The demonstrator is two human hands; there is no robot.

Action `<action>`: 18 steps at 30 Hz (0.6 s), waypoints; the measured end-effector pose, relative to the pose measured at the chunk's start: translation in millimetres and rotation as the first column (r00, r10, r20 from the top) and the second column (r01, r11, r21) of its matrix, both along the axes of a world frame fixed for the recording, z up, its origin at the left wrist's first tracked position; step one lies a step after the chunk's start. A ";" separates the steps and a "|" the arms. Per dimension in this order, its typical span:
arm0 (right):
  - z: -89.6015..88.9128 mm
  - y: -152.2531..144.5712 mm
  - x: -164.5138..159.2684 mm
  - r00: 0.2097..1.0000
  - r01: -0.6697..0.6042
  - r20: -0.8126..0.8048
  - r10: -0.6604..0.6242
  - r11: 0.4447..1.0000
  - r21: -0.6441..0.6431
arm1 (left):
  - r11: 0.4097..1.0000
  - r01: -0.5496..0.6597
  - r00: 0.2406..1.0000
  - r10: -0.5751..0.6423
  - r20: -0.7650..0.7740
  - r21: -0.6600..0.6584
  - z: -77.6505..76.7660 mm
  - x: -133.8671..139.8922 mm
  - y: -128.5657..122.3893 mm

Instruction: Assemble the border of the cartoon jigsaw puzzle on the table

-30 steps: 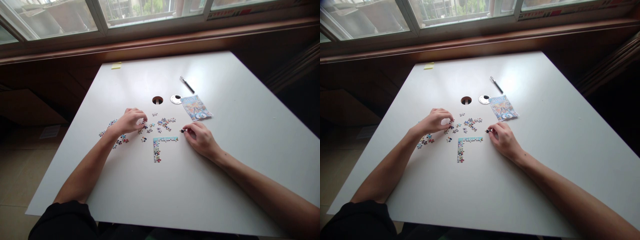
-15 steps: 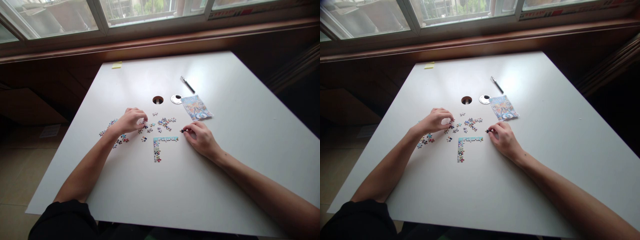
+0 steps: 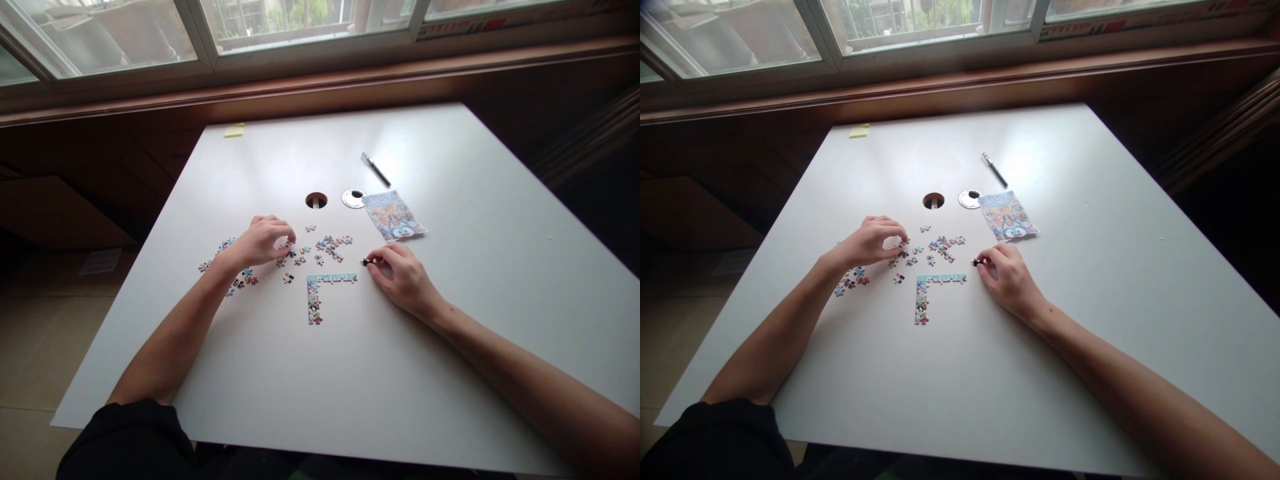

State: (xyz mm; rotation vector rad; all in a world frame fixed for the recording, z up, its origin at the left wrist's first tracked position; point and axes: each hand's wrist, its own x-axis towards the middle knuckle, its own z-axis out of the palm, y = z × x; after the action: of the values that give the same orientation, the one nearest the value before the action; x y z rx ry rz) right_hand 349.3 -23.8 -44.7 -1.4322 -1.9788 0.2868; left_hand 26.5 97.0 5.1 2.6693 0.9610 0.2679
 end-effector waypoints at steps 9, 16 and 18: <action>1.2 0.0 0.6 1.000 -0.011 0.023 0.011 1.000 0.006 | 1.000 0.002 1.000 -0.002 -0.004 -0.006 -0.1 -0.5 0.2; 2.6 0.4 0.1 1.000 -0.014 0.022 0.014 1.000 0.008 | 1.000 0.002 1.000 -0.003 -0.005 -0.009 0.5 -0.7 0.3; 3.4 0.1 -0.2 1.000 -0.015 0.027 0.015 1.000 0.012 | 1.000 0.003 1.000 -0.003 -0.004 -0.007 -0.1 -0.9 0.6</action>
State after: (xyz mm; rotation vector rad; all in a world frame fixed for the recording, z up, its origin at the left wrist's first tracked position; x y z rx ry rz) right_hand 349.1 -23.8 -41.3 -1.4210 -2.0107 0.2628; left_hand 25.7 97.5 5.0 2.6657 0.9573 0.2584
